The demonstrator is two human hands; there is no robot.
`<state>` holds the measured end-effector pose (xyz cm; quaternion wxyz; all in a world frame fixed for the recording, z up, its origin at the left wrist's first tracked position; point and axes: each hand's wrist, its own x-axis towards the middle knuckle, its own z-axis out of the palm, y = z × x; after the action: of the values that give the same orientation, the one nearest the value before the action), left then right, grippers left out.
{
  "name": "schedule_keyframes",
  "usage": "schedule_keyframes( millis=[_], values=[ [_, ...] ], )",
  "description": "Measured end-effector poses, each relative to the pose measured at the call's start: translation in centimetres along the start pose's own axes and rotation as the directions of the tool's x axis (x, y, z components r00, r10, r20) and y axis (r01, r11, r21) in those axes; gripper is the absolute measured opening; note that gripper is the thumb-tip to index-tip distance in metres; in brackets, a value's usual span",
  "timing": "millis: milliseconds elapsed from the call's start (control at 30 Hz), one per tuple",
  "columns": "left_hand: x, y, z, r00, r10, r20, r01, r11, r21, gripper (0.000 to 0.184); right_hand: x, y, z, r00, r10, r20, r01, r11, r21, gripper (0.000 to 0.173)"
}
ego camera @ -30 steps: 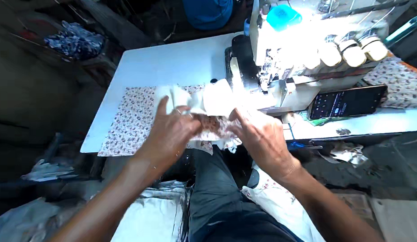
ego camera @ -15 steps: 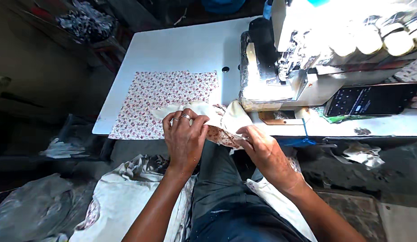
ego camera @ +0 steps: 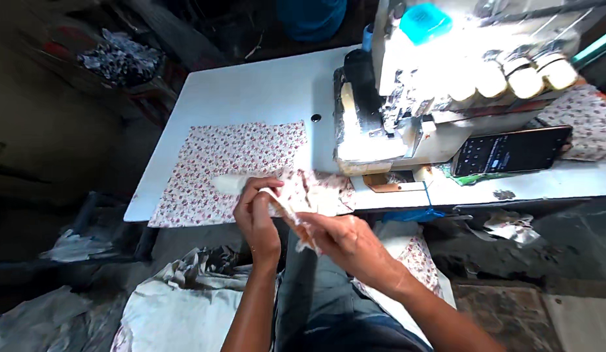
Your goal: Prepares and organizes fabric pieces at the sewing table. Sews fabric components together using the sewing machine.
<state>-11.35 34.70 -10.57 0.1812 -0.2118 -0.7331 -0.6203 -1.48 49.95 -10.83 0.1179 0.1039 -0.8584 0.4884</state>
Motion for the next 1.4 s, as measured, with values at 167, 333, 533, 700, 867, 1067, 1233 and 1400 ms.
schedule_keyframes(
  millis=[167, 333, 533, 700, 867, 1067, 1233, 1400],
  values=[
    [7.6, 4.5, 5.3, 0.912, 0.194, 0.361, -0.325, 0.88, 0.346, 0.029, 1.3, 0.4, -3.0, 0.937, 0.104, -0.332, 0.048, 0.907, 0.418, 0.026],
    [11.1, 3.2, 14.7, 0.816, -0.06, 0.574, -0.268, 0.841, 0.47, 0.043, -0.9, 4.8, -5.4, 0.787, 0.274, -0.552, -0.091, 0.938, 0.336, 0.032],
    [8.9, 4.0, 15.4, 0.838, -0.052, 0.543, -0.184, 0.91, 0.371, 0.063, -2.5, 5.4, -6.7, 0.739, 0.285, -0.61, -0.041, 0.923, 0.382, 0.019],
    [10.1, 2.9, 17.0, 0.86, -0.063, 0.506, -0.137, 0.927, 0.348, 0.062, -2.1, 5.5, -7.3, 0.723, 0.255, -0.642, -0.018, 0.936, 0.352, 0.019],
    [10.9, 2.4, 17.8, 0.879, -0.085, 0.469, -0.102, 0.928, 0.359, 0.077, -2.4, 5.6, -6.9, 0.719, 0.257, -0.646, -0.035, 0.941, 0.335, 0.019],
    [13.0, 2.4, 16.4, 0.754, -0.013, 0.656, -0.232, 0.93, 0.284, 0.086, -2.5, 6.4, -7.7, 0.804, 0.065, -0.592, -0.231, 0.95, -0.209, 0.021],
    [14.0, 5.3, 10.3, 0.649, 0.061, 0.758, -0.403, 0.873, 0.274, 0.059, -2.9, 5.7, -8.9, 0.901, -0.158, -0.403, -0.107, 0.821, -0.561, 0.026],
    [3.1, 5.6, 4.8, 0.82, 0.232, 0.523, -0.31, 0.949, 0.065, 0.078, -1.9, 5.7, -9.4, 0.943, -0.229, -0.241, 0.061, 0.832, -0.552, 0.024]
  ],
)
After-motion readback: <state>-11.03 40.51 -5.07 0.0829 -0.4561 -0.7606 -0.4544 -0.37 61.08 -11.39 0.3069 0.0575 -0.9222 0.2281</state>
